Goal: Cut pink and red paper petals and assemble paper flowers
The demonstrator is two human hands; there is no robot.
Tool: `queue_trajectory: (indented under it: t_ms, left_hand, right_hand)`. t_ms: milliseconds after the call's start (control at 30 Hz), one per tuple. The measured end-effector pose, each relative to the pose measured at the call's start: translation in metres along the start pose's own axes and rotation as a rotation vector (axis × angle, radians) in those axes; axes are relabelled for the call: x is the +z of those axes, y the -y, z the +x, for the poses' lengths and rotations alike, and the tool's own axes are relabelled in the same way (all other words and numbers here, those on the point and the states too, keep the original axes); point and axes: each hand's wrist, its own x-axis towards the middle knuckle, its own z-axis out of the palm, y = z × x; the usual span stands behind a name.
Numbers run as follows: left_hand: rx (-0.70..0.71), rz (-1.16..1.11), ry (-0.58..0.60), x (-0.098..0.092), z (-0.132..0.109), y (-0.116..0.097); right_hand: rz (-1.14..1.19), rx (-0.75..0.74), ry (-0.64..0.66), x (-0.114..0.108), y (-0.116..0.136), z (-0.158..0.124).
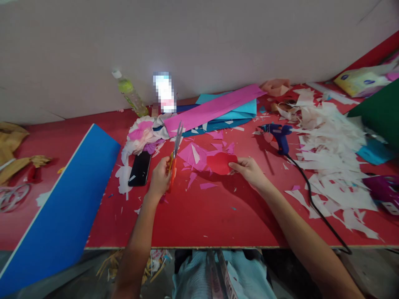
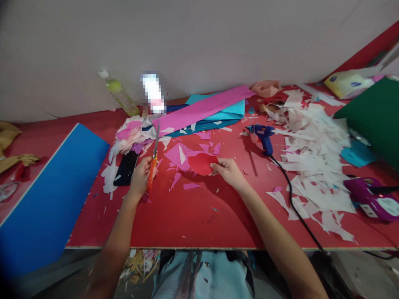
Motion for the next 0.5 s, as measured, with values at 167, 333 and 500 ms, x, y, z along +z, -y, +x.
queue_trajectory:
  t_ms: [167, 333, 500]
  left_hand:
    - [-0.109, -0.611, 0.184, 0.014, -0.004, -0.01]
    - [-0.143, -0.769, 0.276, 0.022, -0.006, -0.026]
    - [-0.116, -0.685, 0.21, 0.026, -0.011, -0.029]
  right_hand:
    - [-0.011, -0.012, -0.024, -0.002, 0.0, 0.0]
    - [0.012, -0.001, -0.035, -0.003, 0.003, -0.001]
    - [0.036, 0.003, -0.041, -0.005, 0.001, 0.0]
